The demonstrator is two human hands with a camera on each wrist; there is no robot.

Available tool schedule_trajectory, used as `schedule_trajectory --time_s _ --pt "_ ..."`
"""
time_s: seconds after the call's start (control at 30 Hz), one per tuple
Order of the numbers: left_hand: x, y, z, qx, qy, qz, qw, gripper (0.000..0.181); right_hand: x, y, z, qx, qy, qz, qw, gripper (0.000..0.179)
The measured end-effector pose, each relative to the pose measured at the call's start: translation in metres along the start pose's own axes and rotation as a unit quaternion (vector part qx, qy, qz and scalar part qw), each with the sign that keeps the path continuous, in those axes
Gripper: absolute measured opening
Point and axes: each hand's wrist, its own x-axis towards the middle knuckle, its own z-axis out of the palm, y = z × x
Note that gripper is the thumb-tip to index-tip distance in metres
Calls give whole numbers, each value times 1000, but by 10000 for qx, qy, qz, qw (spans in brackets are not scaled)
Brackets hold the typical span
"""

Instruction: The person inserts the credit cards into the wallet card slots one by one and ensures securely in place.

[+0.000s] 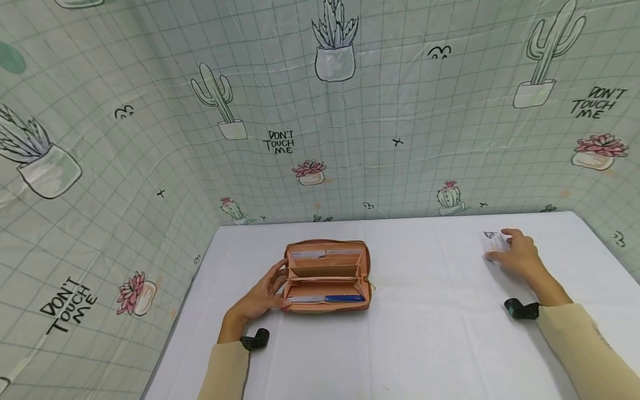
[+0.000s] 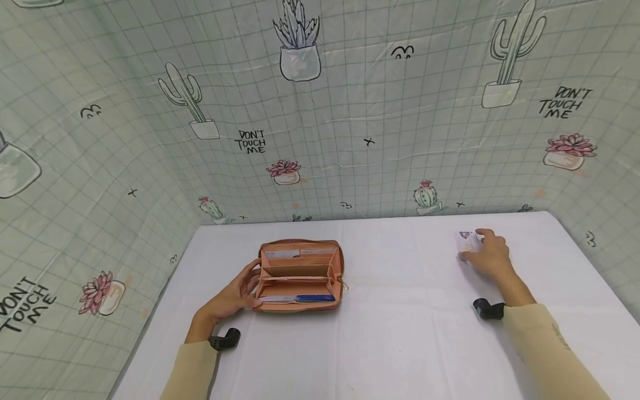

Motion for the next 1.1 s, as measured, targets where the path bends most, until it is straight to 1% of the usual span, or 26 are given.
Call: schedule_trajectory --time_s 0.1,0.27,0.5,0.67,0.8,1.1 --pt "0 1 0 88 24 -42 9999 113 4 -2 5 -218 -8 -42 9998 81" --pt "-1 0 0 48 -12 34 10000 113 5 -8 11 -409 14 -67 9991 78" --pt "-2 -2 2 17 -3 45 10000 112 4 -15 15 -315 95 64 9994 66" --pt "-1 -3 3 -50 5 96 9999 111 5 -18 13 -202 52 65 9998 63" --pt "0 -5 2 -122 -5 151 9998 110 7 -18 9 -201 -131 73 9997 65" --pt "0 -5 2 -149 17 145 9998 111 13 -17 -2 -320 -857 155 9957 68"
